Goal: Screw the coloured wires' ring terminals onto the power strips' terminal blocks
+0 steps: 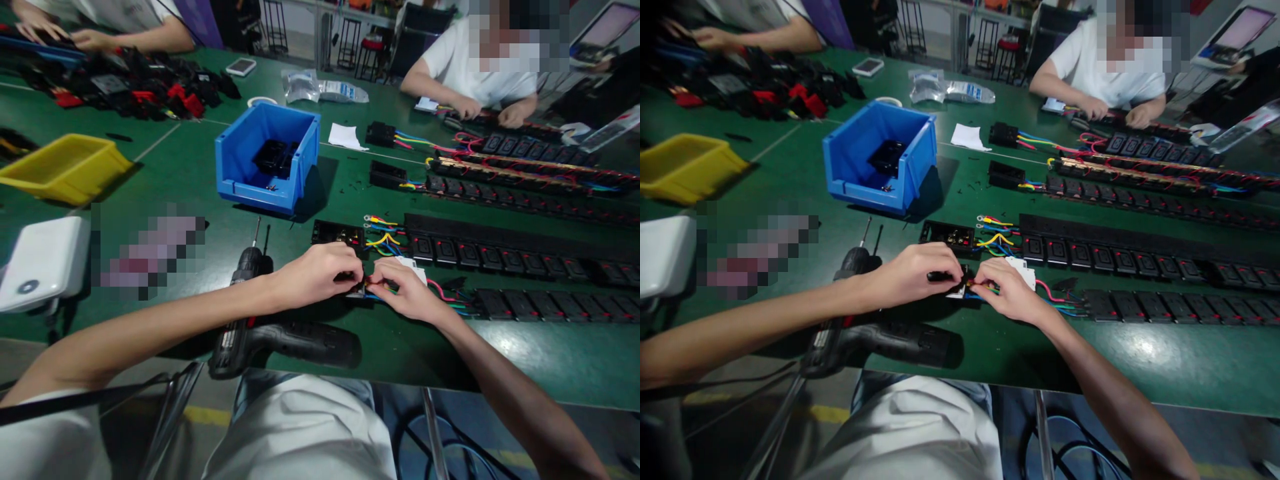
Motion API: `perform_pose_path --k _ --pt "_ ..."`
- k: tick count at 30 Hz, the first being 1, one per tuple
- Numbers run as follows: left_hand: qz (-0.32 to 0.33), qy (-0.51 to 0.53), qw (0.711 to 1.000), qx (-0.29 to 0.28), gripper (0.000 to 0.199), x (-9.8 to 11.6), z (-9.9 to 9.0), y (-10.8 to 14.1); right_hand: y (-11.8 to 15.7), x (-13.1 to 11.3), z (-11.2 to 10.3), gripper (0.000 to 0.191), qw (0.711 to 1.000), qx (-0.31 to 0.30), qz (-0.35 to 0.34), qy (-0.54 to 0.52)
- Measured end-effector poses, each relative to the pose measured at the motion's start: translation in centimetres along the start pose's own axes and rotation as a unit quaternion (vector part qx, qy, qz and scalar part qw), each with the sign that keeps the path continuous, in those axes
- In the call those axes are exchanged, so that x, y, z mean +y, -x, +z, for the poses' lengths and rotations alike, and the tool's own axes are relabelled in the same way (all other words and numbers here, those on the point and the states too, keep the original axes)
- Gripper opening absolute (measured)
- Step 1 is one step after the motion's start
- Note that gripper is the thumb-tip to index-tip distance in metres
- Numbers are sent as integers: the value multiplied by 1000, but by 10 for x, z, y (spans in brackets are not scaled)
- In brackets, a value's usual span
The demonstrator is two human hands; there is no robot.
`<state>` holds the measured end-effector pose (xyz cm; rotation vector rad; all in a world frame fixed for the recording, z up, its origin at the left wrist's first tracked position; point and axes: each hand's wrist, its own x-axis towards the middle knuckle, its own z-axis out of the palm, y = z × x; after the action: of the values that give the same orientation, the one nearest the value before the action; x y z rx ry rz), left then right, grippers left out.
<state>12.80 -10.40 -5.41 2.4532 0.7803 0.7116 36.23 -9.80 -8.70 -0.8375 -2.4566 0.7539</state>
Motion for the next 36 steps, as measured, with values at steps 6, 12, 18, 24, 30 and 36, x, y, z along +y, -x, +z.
perform_pose_path --k 6,12,18,24,30,36 --pt "-25 -35 999 -26 6 0 2 -1 -1 1 2 19 1000 -12 -12 4" --pt "-40 -44 997 -41 8 0 1 -2 -1 0 2 18 1000 -8 -7 1" --pt "-61 -1 996 -59 11 2 -3 -4 0 -1 1 19 1000 -4 -2 -1" --pt "-82 27 995 -56 6 3 -2 -4 0 -1 2 18 1000 -7 -11 -1" --pt "-59 -37 997 -11 6 5 0 -3 0 -1 1 20 1000 -8 -4 -15" --pt "-35 -71 997 -23 9 7 1 -1 1 -1 2 22 1000 -20 6 -17"
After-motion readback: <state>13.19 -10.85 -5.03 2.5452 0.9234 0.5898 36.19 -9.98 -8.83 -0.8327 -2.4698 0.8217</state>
